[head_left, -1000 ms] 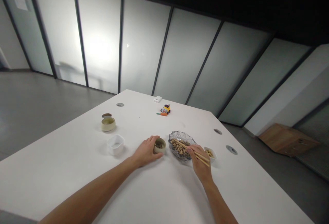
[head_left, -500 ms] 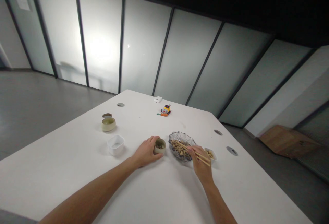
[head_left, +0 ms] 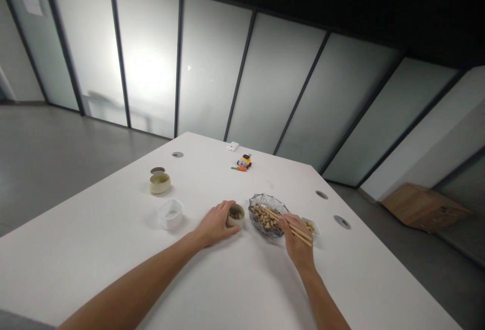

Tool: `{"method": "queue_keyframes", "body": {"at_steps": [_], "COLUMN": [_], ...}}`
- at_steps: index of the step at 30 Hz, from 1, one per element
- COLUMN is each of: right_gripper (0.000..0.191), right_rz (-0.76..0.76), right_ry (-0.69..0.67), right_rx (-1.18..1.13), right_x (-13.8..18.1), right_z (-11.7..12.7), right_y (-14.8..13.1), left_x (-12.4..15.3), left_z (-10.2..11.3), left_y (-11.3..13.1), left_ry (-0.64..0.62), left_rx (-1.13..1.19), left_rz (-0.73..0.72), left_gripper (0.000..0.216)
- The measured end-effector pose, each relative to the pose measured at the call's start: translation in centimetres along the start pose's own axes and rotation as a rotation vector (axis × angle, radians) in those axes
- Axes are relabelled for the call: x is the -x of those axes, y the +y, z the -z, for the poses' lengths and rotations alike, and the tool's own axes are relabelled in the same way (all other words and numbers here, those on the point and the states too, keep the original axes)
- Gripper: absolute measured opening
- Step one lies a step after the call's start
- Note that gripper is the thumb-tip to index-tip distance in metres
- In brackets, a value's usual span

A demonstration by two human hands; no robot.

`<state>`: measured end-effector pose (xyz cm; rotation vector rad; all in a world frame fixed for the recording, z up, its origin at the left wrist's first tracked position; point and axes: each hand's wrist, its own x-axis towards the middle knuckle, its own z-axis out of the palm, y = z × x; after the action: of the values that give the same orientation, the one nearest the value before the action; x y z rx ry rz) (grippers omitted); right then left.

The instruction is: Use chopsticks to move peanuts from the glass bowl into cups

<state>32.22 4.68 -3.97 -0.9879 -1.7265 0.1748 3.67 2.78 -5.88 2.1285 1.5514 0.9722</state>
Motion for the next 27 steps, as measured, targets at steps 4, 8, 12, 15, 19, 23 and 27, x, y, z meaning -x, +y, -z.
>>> {"method": "queue_keyframes", "body": {"at_steps": [4, 8, 12, 15, 19, 23, 27], "right_gripper": [0.042, 0.041, 0.038, 0.038, 0.041, 0.042, 0.040], "right_rz": [-0.179, -0.370, -0.390, -0.353, -0.186, 0.023, 0.059], "right_ry": [0.053, 0.091, 0.068, 0.006, 0.084, 0.057, -0.034], "right_rx": [-0.108, -0.404, -0.552, -0.501, -0.162, 0.078, 0.067], "right_x": [-0.1, 0.1, 0.5, 0.5, 0.1, -0.1, 0.1], "right_z": [0.4, 0.2, -0.3, -0.2, 0.7, 0.9, 0.4], "right_y": [0.4, 0.0, -1.1, -1.6, -1.7, -1.3, -0.8], "left_x": [0.0, 0.1, 0.2, 0.2, 0.2, 0.1, 0.2], "left_z": [0.2, 0.5, 0.7, 0.8, 0.5, 0.5, 0.7], "left_y": [0.1, 0.3, 0.7, 0.8, 0.5, 0.3, 0.6], "left_ry": [-0.010, -0.023, -0.030, -0.026, -0.021, -0.032, -0.036], "left_rx": [0.007, 0.004, -0.002, 0.006, 0.007, -0.002, 0.000], "left_rz": [0.002, 0.008, 0.017, 0.017, 0.012, 0.016, 0.018], "left_gripper": [0.068, 0.068, 0.066, 0.066, 0.067, 0.068, 0.066]}}
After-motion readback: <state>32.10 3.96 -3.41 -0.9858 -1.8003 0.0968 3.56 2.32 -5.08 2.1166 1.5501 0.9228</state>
